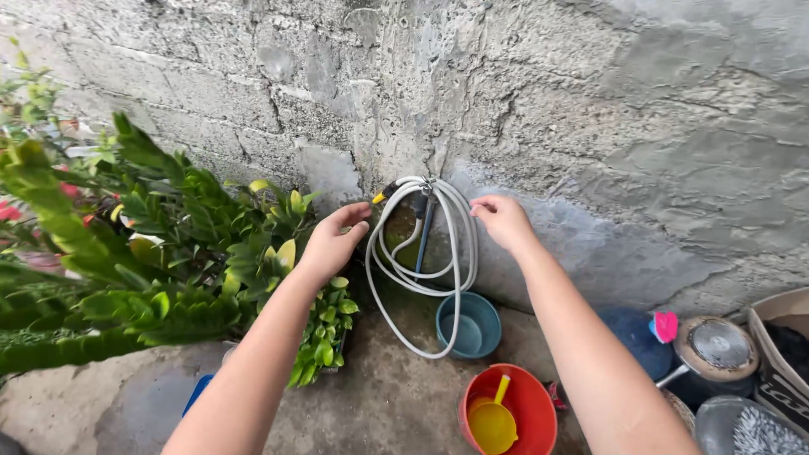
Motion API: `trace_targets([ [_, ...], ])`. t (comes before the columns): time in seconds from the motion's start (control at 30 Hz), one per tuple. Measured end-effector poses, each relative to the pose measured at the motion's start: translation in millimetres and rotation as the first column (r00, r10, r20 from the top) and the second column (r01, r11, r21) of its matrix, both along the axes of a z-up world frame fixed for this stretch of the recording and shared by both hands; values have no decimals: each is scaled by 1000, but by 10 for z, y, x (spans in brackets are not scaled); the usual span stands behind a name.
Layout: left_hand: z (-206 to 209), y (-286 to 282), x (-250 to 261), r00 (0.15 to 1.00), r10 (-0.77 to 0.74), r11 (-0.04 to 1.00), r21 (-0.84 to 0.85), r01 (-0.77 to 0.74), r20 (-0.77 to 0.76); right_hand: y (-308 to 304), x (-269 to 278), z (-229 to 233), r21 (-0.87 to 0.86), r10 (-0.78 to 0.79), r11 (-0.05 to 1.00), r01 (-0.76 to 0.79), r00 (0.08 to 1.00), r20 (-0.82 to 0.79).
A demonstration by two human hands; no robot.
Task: Watering potted plants with a garden hose and preparing a bucket of water.
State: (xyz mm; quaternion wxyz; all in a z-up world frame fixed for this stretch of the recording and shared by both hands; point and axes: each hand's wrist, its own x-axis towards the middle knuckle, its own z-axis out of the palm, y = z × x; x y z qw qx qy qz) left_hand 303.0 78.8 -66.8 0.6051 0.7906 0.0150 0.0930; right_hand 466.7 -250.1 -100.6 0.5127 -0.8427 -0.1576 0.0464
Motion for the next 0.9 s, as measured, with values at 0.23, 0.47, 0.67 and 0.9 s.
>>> trace_targets([
  [0.23, -854, 71, 1360, 991, 1, 999, -49, -8, -133, 409, 1284, -1075, -106, -91, 990, 96, 994, 55],
  [0.47, -1954, -25, 2425, 971, 29, 999, -10, -32, -237, 756, 2233, -2185, -306, -34, 952, 6, 996, -86],
  [0.67, -2208, 35, 2782, 945, 101, 990, 123, -65, -312, 1141, 2457, -2258, -392, -41, 919, -37, 981, -188],
  [0.9, -2723, -28, 3181, 945, 111, 934, 357, 7, -308, 1644, 2507, -2189, -707, -167, 705, -55, 956, -240],
])
